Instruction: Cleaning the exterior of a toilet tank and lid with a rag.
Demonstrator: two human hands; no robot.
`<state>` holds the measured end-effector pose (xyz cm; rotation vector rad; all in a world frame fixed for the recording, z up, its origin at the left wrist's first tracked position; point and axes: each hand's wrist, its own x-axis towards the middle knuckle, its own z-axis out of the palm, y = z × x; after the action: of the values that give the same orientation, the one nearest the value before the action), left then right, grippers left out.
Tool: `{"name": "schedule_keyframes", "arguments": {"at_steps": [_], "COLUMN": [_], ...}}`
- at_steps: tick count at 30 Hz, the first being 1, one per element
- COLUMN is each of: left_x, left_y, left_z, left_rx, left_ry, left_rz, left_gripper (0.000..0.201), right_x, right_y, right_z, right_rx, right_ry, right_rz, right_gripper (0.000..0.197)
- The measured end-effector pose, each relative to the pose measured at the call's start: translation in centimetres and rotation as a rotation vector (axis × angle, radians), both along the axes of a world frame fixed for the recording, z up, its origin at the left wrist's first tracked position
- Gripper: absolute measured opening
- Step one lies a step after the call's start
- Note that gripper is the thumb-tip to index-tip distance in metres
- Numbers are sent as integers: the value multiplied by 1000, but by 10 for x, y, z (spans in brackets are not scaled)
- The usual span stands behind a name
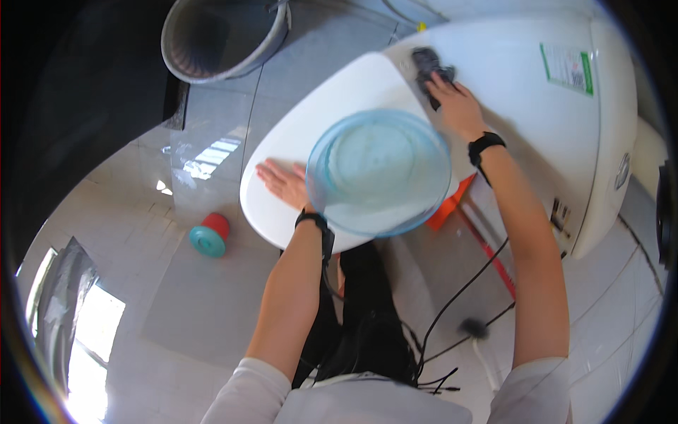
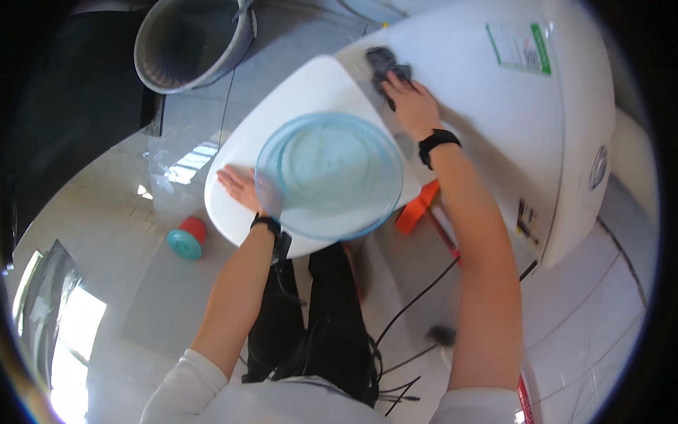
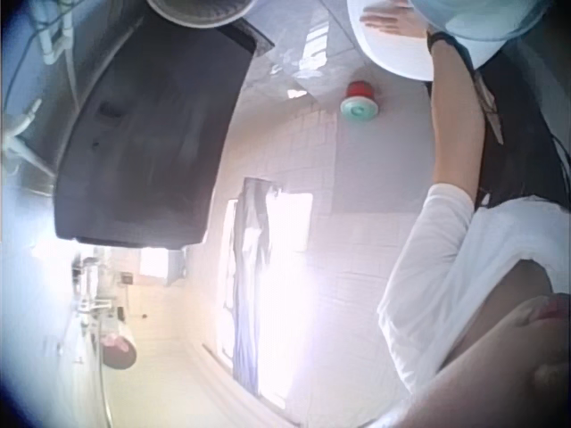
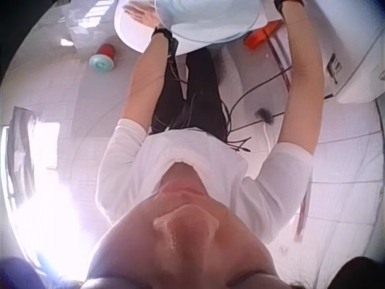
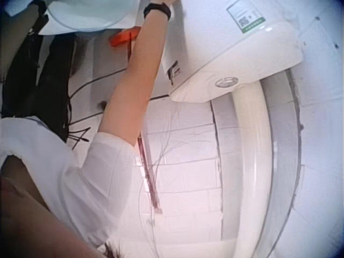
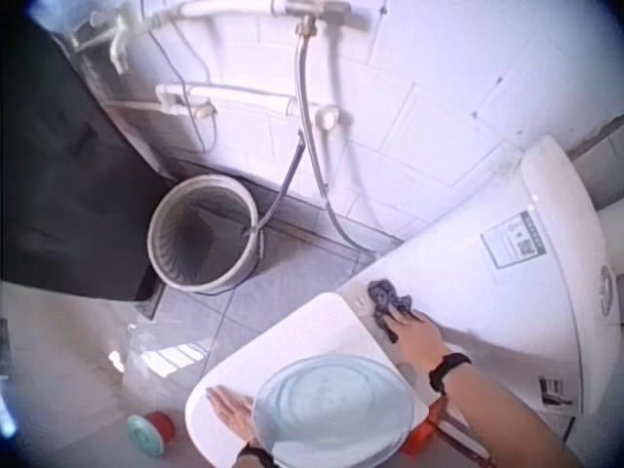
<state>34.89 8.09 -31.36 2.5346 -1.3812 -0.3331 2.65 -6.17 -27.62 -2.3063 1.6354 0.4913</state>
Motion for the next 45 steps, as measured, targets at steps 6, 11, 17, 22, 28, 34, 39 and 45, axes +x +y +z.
{"name": "schedule_keyframes", "arguments": {"at_steps": [6,11,17,22,28,34,39,45], "left_x": [25,92,92,49,32,16,20,24], "left_y": [3,21,8,-4,14,35,55,76], "left_z": [19,90,235,331,389,407,403,392], "left_rx": [-19,265,373,578,763,716,582,370], "left_ry": [218,577,702,863,902,813,644,605], "left_rz": [-121,-94,-385,-945,-1337,-1470,-1702,-1775], "left_gripper": [61,51,34,28,27,24,19,8], "right_x": [-22,-23,-18,-26,-48,-10,85,150], "right_y": [78,93,95,98,168,196,238,302], "right_z": [10,6,5,70,196,341,410,414], "right_rx": [143,77,56,312,252,173,428,434], "right_ry": [134,221,188,-305,-763,-771,-1066,-902], "right_rz": [-67,-128,-136,-504,-711,-636,-206,-69], "right_gripper": [50,50,51,45,31,18,12,4]}}
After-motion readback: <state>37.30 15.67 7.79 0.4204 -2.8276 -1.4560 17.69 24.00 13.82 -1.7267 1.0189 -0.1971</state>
